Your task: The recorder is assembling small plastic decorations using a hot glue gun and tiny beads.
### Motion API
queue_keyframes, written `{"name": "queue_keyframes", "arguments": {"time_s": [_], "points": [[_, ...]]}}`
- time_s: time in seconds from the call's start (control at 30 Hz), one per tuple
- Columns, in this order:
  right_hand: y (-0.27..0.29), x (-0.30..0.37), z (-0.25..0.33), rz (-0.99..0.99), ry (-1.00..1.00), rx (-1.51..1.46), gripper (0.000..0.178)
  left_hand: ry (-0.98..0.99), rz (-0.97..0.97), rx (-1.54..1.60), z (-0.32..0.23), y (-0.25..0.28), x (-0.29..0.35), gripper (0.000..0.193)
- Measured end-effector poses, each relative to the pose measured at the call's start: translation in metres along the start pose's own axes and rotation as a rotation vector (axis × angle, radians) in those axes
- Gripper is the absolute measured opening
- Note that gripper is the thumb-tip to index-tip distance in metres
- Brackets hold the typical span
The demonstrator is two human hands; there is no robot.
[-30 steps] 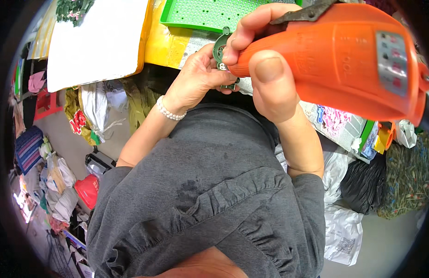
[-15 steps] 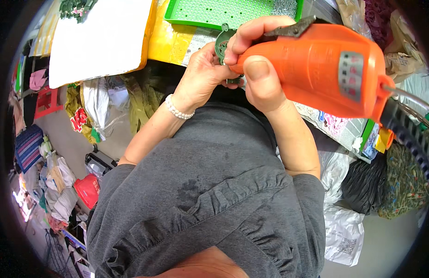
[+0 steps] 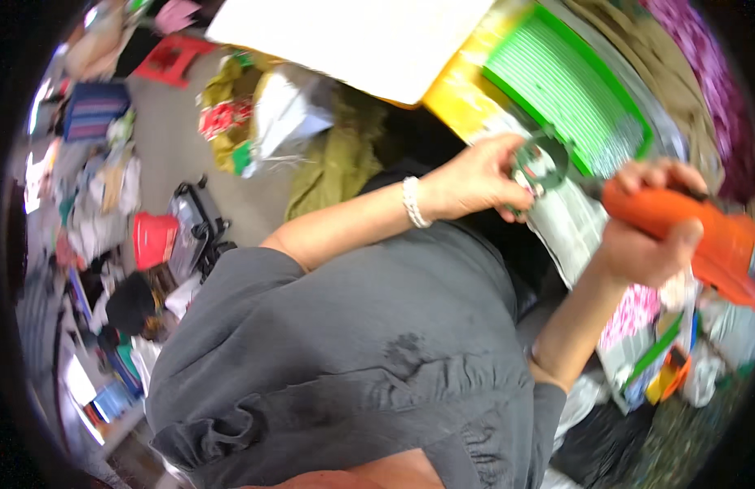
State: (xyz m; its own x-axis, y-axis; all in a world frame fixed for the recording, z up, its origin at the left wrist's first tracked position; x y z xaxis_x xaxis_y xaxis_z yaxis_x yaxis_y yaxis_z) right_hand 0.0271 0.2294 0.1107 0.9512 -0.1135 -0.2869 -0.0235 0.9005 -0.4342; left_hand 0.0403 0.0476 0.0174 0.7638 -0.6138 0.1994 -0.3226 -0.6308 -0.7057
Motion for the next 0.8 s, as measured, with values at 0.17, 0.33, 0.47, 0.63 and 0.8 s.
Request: {"name": "queue_keyframes", "arguments": {"time_s": [0.17, 0.33, 0.47, 0.63, 0.8], "points": [[0.005, -0.012, -0.004, -0.095, -0.008, 0.171, 0.053, -0.331, -0.14, -0.113, -0.048, 0.016, 0.052, 0.059], [-0.002, -0.014, -0.012, -0.063, 0.016, 0.213, 0.051, -0.767, -0.591, -0.425, -0.134, 0.059, 0.133, 0.06], [-0.01, -0.01, -0.01, -0.042, 0.027, 0.212, 0.049, -1.126, -0.82, -0.459, -0.186, 0.105, 0.194, 0.044], [-0.013, -0.001, -0.015, -0.084, 0.024, 0.219, 0.047, -1.151, -1.071, -0.426, -0.217, 0.18, 0.25, 0.05], [-0.008, 0.008, -0.013, -0.115, 0.09, 0.227, 0.039, -0.813, -1.722, -1.046, -0.206, 0.263, 0.273, 0.121]]}}
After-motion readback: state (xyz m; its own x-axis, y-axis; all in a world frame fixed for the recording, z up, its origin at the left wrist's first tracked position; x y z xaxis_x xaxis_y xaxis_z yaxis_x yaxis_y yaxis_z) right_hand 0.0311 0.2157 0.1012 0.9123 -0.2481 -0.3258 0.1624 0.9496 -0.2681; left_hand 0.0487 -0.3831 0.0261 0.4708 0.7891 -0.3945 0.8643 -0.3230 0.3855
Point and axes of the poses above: each hand's wrist, its own x-axis away from the middle knuckle, its own y-axis out of the back of the hand, z = x × y, the point moved 6 cm from there along -x, towards the middle knuckle, and after that the axes turned 11 degrees about x, right-handed, at the moved point
